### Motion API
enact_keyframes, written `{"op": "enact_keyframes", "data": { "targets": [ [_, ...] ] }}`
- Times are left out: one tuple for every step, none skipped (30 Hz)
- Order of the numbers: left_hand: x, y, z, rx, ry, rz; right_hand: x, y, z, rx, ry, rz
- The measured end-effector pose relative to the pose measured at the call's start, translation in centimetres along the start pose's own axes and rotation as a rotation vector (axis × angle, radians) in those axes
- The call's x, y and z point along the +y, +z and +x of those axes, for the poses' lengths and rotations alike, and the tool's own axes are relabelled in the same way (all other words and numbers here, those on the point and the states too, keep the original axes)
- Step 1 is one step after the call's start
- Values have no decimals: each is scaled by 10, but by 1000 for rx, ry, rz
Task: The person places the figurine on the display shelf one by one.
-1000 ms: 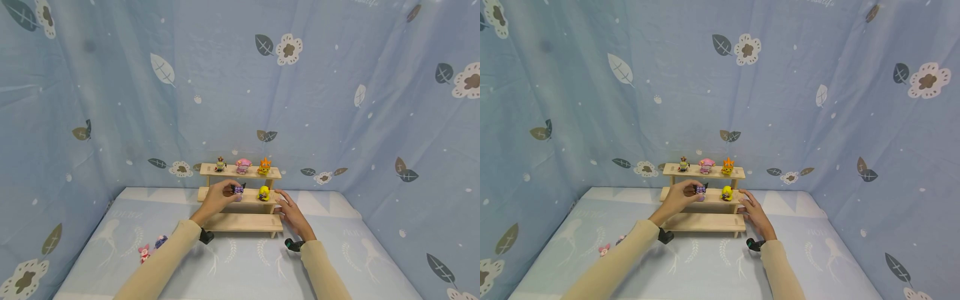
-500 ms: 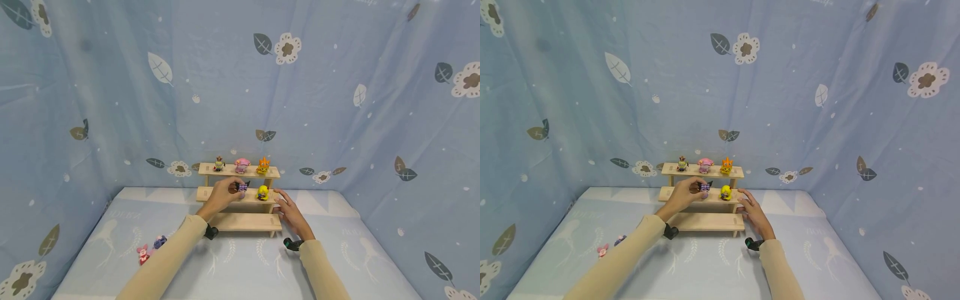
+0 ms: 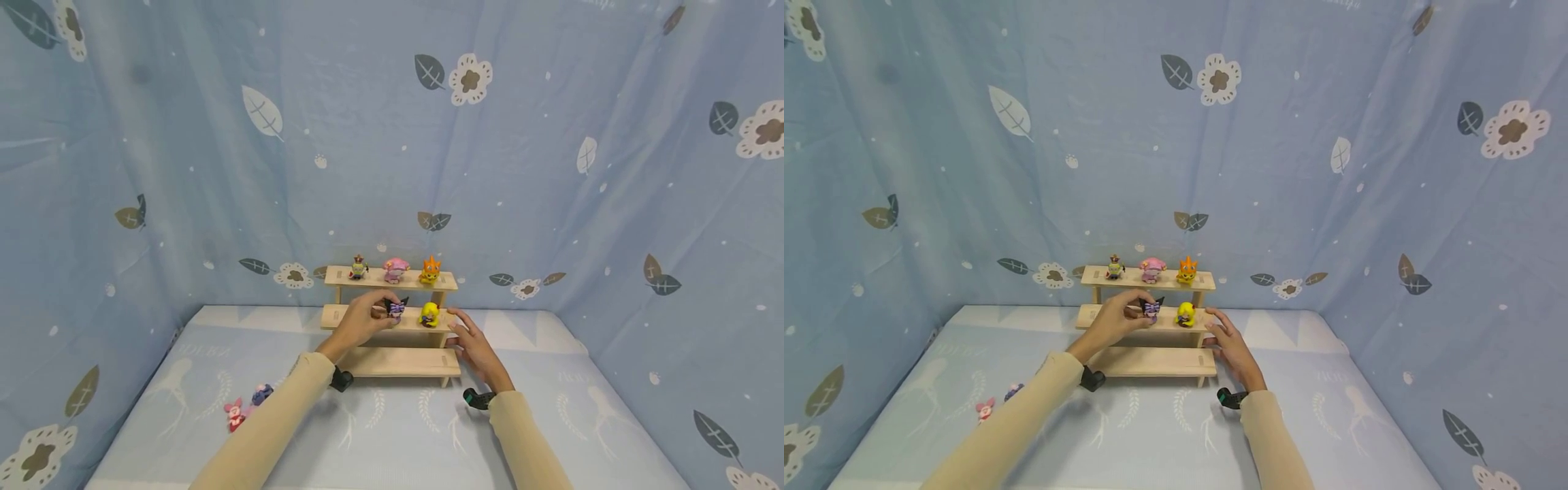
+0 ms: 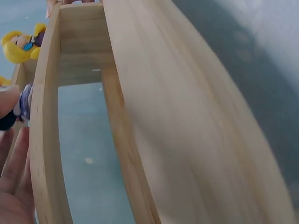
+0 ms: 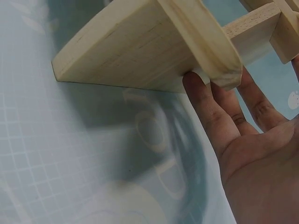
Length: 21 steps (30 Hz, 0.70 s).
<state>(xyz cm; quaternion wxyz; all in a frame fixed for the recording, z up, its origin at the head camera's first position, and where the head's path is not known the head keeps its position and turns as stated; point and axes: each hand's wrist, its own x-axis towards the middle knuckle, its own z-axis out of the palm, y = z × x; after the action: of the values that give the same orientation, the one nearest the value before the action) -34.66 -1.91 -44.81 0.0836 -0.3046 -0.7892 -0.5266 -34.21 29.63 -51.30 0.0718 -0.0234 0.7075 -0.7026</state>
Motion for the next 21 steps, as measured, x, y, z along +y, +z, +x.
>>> {"op": "enact_keyframes", "data": {
  "targets": [
    [0, -2, -1, 4, 1, 6, 0, 1, 0, 3, -1, -2],
    [0, -4, -2, 9, 4, 16, -1, 1, -1, 3, -2, -4],
    [0, -6, -3, 15, 11, 22, -1, 2, -2, 3, -3, -5],
    [-1, -8, -4, 20, 17, 23, -2, 2, -2, 3, -3, -8],
    [0, -11, -5, 24, 22, 23, -2, 2, -3, -1, -4, -9],
    [-1, -13, -7, 30, 31, 29, -2, 3, -3, -3, -4, -12],
    [-1, -15, -8, 33, 36, 35, -3, 2, -3, -7, -6, -15],
    [-1, -17, -9, 36, 44, 39, -3, 2, -3, -9, -6, -15],
    [-2, -19, -10, 38, 51, 42, -3, 1, -3, -10, -5, -15],
    [-2, -21, -11, 40, 51, 45, -3, 0, -3, -10, -4, -16],
    [-3, -23, -12, 42, 55, 51, -4, 0, -3, -12, -4, -17],
    [-3, -25, -13, 46, 55, 58, -4, -1, -2, -10, -3, -18],
    [-3, -26, -13, 47, 53, 57, -4, -1, -2, -11, -1, -18],
    [-3, -28, -15, 50, 51, 55, -4, -1, -2, -11, 1, -20],
    [-3, -29, -16, 51, 47, 51, -4, -1, -3, -13, 1, -20],
    [-4, -29, -17, 53, 41, 47, -4, 0, -3, -13, 0, -17],
    [-3, -30, -18, 54, 35, 46, -4, 0, -3, -13, -1, -17],
    [-3, -31, -20, 55, 26, 46, -3, 1, -3, -10, -1, -16],
    [-3, -33, -22, 54, 16, 44, -3, 1, -4, -10, -4, -18],
    [-4, -34, -24, 54, 6, 43, -3, 2, -4, -8, -6, -18],
    [-5, -36, -27, 54, 2, 44, -2, 3, -5, -6, -9, -20]
  ]
}}
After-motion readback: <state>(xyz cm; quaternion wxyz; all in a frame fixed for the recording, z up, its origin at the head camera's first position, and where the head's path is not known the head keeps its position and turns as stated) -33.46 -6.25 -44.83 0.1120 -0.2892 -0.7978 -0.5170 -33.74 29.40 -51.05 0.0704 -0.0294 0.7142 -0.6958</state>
